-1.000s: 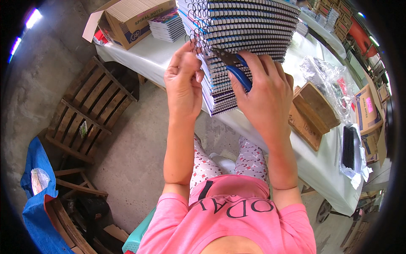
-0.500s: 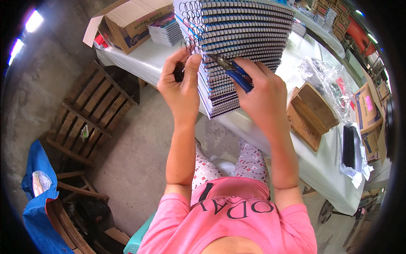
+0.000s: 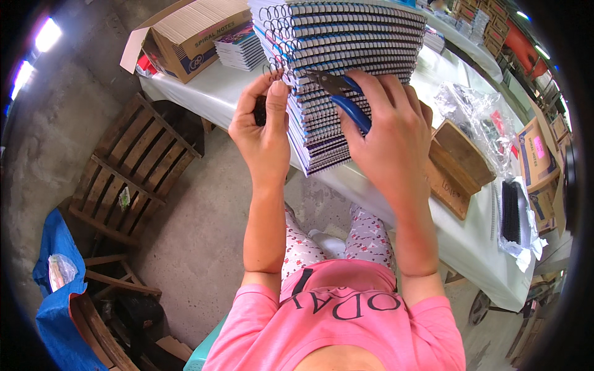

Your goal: The person uses a pair of blue-handled pliers to trim and bend the wire ends of spiral-bound notebooks in a large stack. They work on individual wire loops, move the stack aside, and handle small wire fragments.

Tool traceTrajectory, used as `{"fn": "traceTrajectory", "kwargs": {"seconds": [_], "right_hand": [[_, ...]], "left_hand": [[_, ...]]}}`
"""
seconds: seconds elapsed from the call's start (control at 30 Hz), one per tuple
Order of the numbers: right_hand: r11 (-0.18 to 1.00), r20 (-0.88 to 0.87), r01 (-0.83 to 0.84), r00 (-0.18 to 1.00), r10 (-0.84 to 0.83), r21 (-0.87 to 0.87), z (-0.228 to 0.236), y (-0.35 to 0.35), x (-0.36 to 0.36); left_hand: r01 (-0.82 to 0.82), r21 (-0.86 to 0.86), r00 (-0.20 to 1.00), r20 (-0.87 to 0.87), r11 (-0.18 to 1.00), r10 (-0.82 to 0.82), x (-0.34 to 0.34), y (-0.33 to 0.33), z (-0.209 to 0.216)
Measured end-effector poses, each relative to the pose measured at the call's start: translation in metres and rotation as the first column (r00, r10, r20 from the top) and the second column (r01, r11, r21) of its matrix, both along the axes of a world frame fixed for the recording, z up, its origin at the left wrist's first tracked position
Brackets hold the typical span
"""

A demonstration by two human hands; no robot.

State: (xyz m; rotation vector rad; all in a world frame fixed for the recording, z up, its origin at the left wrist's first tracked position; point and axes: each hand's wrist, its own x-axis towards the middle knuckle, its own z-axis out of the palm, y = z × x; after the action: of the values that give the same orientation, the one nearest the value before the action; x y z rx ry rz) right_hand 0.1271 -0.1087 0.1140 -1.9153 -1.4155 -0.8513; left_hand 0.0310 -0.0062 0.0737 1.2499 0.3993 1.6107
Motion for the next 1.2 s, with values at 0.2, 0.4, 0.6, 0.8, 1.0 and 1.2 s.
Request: {"fn": "traceTrajectory", "kwargs": {"seconds": [0.2, 0.4, 0.6, 0.8, 1.0, 1.2], "right_hand": [[1.0, 0.039, 0.001, 0.999, -0.002, 0.027, -0.005, 0.006, -0.003], [0.999, -0.023, -0.023, 1.0, 0.021, -0.048, -0.003, 0.006, -0.007], [0.992, -0.161, -0.104, 0.983, 0.093, -0.065, -0.006, 0.004, 0.009], [0.999, 0.01, -0.033, 0.999, 0.033, 0.033, 0.008, 0.0, 0.0], [0.998, 0.052, -0.04, 0.998, 0.037, 0.053, 0.005, 0.009, -0.001], [1.0, 0.073, -0.003, 0.997, 0.001, 0.026, 0.01, 0.011, -0.008]], "left_hand": [[-0.048, 0.037, 0.998, -0.037, 0.998, 0.049, 0.002, 0.0, -0.004], [-0.212, 0.22, 0.971, -0.059, 0.952, 0.23, 0.006, 0.006, -0.013], [0.042, -0.062, 0.972, 0.234, 0.997, -0.027, 0.004, -0.004, -0.001], [0.908, 0.044, 0.196, 0.833, 0.416, -0.517, -0.011, 0.034, -0.015], [0.736, -0.251, 0.556, 0.755, 0.629, -0.349, -0.007, 0.019, 0.017], [0.321, -0.013, 0.927, 0.21, 0.947, -0.311, -0.004, 0.01, 0.025]]}}
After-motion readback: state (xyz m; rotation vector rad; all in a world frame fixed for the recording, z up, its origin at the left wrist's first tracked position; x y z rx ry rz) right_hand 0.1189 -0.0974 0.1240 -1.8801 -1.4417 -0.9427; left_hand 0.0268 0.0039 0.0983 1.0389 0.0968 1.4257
